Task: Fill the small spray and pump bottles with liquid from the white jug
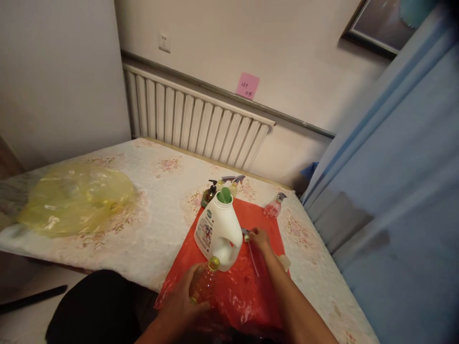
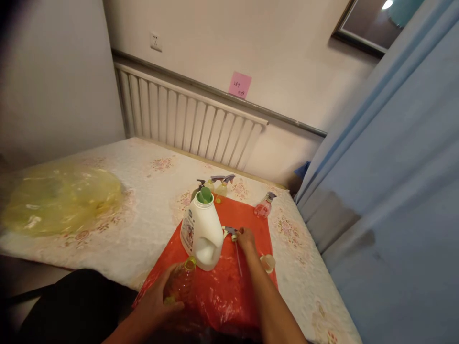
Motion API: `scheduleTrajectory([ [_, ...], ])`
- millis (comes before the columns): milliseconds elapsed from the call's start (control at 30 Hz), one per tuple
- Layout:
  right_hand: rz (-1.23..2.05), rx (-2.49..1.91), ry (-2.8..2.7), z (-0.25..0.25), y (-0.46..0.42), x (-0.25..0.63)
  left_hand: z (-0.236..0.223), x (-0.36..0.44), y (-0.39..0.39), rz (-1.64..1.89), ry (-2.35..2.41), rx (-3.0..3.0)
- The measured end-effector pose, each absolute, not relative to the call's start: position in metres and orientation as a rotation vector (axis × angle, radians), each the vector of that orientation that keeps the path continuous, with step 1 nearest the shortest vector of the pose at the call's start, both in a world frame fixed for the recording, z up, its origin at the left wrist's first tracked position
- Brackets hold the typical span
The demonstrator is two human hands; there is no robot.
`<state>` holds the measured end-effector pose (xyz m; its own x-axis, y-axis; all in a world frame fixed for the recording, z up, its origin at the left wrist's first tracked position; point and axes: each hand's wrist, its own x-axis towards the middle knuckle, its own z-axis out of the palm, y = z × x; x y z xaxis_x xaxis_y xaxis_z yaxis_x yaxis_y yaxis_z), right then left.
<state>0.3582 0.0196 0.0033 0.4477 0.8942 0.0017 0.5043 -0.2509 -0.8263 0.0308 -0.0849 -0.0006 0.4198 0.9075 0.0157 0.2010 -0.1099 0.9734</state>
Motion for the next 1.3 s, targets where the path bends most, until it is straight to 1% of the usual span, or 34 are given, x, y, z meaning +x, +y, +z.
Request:
scheduleTrajectory([
  [200, 0.709, -1.517, -1.212, 0.031, -0.016, 0.324, 0.005, 0.029, -0.084, 0.828, 1.004, 1.561],
  [333, 0.801, -1.392, -1.29, 0.037, -0.037, 0.287, 0.007, 0.024, -0.083, 0.835, 1.043, 1.569],
  [433, 0.816, -1.398, -1.282, 0.033, -0.04, 0.264, 0.004, 0.018, -0.083, 0.89, 1.016, 1.564],
  [533, 0.757, -1.454, -1.204, 0.027, -0.036, 0.251, -0.001, 0.012, -0.083, 0.922, 1.01, 1.523],
  [800, 0.658, -1.526, -1.108, 0.019, -0.024, 0.24, -0.014, -0.007, -0.089, 1.001, 1.041, 1.458],
  [1133, 0.644, -1.542, -1.123, 0.033, -0.009, 0.226, -0.023, -0.022, -0.094, 1.0, 1.075, 1.421],
  [1300, 0.632, -1.549, -1.138, 0.04, -0.003, 0.216, -0.017, -0.029, -0.096, 1.006, 1.11, 1.397],
])
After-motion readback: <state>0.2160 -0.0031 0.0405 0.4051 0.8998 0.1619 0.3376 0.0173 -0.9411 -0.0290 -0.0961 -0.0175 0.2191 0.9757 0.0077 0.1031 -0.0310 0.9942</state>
